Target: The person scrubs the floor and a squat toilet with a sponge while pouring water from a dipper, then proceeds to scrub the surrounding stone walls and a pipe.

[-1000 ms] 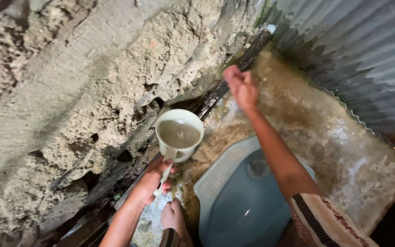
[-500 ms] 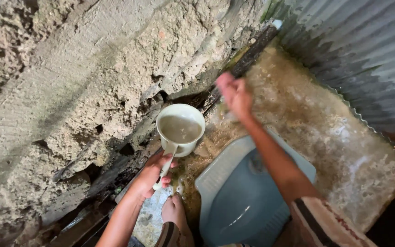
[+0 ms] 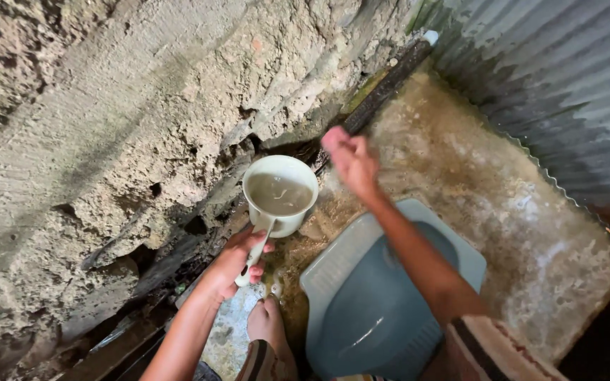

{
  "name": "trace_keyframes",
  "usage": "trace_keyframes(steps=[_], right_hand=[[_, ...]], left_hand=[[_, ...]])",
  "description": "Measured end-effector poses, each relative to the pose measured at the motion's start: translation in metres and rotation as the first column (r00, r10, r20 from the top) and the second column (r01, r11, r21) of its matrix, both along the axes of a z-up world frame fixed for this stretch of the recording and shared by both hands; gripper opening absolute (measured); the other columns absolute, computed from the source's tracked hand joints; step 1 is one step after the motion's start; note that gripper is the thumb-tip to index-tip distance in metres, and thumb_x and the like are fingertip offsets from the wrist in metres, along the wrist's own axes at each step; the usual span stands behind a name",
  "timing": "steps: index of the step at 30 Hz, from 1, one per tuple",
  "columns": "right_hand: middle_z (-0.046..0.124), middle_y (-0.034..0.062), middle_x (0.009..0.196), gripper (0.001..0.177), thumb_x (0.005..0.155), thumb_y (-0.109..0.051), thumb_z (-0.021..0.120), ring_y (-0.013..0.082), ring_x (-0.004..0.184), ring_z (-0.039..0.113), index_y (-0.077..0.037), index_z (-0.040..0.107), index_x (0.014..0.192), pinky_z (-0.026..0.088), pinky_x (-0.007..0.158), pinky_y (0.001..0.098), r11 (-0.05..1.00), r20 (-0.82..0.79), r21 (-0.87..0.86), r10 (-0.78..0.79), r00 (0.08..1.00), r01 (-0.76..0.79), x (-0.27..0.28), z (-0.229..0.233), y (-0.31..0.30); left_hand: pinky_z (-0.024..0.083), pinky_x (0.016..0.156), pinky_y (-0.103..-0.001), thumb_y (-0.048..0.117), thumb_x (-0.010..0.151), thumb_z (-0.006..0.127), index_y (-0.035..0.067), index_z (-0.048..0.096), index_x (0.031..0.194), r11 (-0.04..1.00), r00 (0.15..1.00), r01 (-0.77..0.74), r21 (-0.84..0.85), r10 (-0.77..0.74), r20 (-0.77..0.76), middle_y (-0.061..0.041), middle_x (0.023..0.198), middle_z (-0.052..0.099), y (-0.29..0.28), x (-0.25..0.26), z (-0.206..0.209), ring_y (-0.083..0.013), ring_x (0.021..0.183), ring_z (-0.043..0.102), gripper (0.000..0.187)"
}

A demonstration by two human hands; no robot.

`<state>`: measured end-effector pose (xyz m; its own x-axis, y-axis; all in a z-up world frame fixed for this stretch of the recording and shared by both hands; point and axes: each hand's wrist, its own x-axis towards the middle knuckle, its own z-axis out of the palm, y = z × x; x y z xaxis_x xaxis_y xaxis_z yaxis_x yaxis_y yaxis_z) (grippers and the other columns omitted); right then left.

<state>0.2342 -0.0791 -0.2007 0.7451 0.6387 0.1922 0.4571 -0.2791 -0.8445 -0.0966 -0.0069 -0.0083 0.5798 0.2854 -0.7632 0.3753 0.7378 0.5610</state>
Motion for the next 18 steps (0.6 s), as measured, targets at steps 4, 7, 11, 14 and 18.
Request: trace_keyframes(steps=[4,7,11,14,18], right_hand=[[0.064,-0.0009,0.076,0.029,0.104,-0.036,0.066,0.0078,0.054,0.058,-0.010,0.056,0.113,0.045,0.039,0.0257,0.979,0.072,-0.145,-0.131,0.989,0.140,0.059,-0.001,0.016],[0.067,0.0102,0.091,0.031,0.091,-0.030,0.069,0.0069,0.044,0.053,-0.024,0.064,0.121,0.042,0.029,0.0182,0.962,0.757,-0.106,-0.086,0.648,0.252,0.035,0.029,0.017],[0.065,0.0037,0.078,0.026,0.098,-0.033,0.064,0.0095,0.050,0.053,-0.010,0.053,0.105,0.040,0.036,0.0286,0.978,-0.590,0.138,-0.044,0.807,0.154,-0.039,0.050,0.003],[0.064,0.0082,0.087,0.022,0.100,-0.032,0.064,0.0121,0.061,0.057,-0.014,0.061,0.113,0.048,0.046,0.0283,0.986,0.036,0.168,0.001,0.999,-0.007,-0.044,0.026,-0.010],[0.063,0.0039,0.091,0.022,0.103,-0.032,0.069,0.0140,0.060,0.057,-0.018,0.065,0.119,0.049,0.046,0.0335,0.995,-0.114,-0.037,-0.099,0.989,0.095,0.012,0.002,0.005]], left_hand=[[0.034,0.034,-0.026,0.026,0.098,0.057,0.012,0.051,0.121,1.000,0.998,-0.008,-0.015,0.009,0.056,-0.002,0.083,0.058,0.000,-0.010,-0.012,-0.0095,0.042,0.040,0.027],[0.035,0.034,-0.028,0.028,0.101,0.056,0.005,0.050,0.118,0.999,0.996,0.015,0.034,-0.019,0.092,-0.005,0.086,0.059,-0.001,-0.014,-0.022,-0.0104,0.044,0.043,0.029],[0.037,0.035,-0.028,0.028,0.100,0.056,0.006,0.054,0.119,1.000,0.998,0.004,0.013,-0.005,0.062,-0.004,0.086,0.061,-0.001,-0.012,-0.020,-0.0101,0.043,0.044,0.029],[0.037,0.035,-0.028,0.028,0.099,0.056,0.007,0.054,0.118,1.000,0.999,0.002,0.008,-0.002,0.055,-0.004,0.086,0.062,-0.003,-0.011,-0.018,-0.0104,0.043,0.044,0.028],[0.036,0.035,-0.028,0.027,0.100,0.057,0.007,0.053,0.119,1.000,0.998,-0.006,0.000,0.006,0.056,-0.004,0.086,0.061,0.000,-0.014,-0.019,-0.0102,0.044,0.043,0.028]])
